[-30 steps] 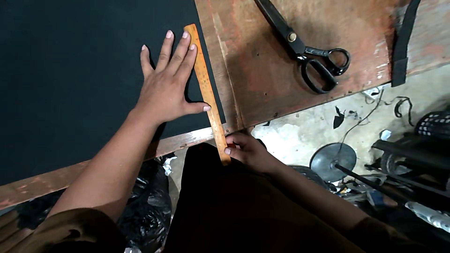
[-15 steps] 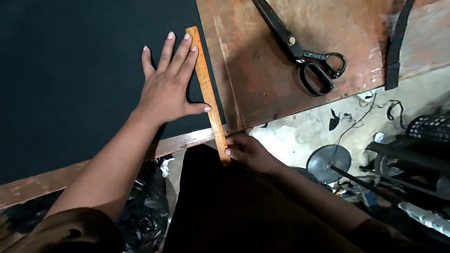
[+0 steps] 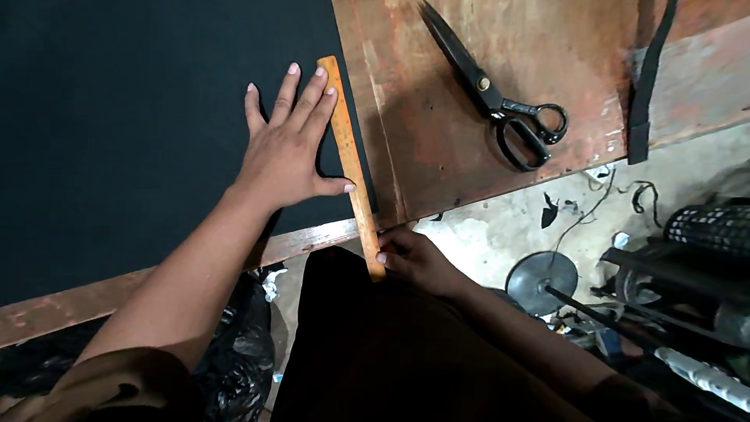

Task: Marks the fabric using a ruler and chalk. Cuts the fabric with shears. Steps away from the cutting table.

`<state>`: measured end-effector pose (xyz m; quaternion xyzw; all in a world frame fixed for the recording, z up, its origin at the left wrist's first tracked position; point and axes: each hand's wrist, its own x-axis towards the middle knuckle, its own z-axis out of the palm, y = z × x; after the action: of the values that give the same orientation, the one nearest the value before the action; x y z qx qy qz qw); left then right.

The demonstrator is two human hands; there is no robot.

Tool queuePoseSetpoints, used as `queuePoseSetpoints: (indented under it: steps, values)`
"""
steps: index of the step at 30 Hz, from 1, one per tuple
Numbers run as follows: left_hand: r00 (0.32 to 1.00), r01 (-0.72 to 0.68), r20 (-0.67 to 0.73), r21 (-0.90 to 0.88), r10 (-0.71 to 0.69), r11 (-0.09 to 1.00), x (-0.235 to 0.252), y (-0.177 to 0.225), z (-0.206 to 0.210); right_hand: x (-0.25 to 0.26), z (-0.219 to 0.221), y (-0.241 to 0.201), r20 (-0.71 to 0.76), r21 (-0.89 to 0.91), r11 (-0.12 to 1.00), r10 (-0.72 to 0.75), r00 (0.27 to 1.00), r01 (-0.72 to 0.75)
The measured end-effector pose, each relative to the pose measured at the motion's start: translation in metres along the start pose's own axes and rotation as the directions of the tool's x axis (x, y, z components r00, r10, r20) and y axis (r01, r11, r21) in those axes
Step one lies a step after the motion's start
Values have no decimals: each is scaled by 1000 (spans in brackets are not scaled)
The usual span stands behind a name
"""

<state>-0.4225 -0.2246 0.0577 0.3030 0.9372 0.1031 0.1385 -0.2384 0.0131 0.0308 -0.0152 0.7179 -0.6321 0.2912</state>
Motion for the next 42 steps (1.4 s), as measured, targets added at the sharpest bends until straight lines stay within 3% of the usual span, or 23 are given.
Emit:
queuePoseSetpoints:
  steps: [4,9,13,17,20,26,34,39,42]
  values:
    - [999,25,38,12,-25,1000,1,7,-9,-16,-13,-10,-22,-359,927,-121,992,105]
    - [990,57,124,25,-59,998,4,18,-25,-9,-25,-70,-221,-206,978,-83,972,36]
    - [986,81,149,-6,-79,997,5,18,-25,61,-37,-103,-354,-339,927,-285,891,162]
    - [986,93,141,-30,-88,995,5,18,-25,140,-49,-127,-404,-353,936,-145,903,-8]
    - [986,99,141,-39,-93,994,5,19,-25,167,-50,-135,-406,-458,882,-96,909,-111]
    - [984,75,165,-37,-68,996,5,17,-26,177,-52,-137,-357,-681,730,-263,896,-57]
    - [985,67,164,-44,-59,997,4,17,-25,196,-54,-154,-398,-700,684,-135,907,-205]
    - [978,70,196,-26,-64,997,3,16,-25,188,-44,-147,-351,-738,665,-232,907,-115]
    - [979,72,192,-21,-66,997,3,17,-27,169,-36,-145,-407,-672,712,-127,905,-202]
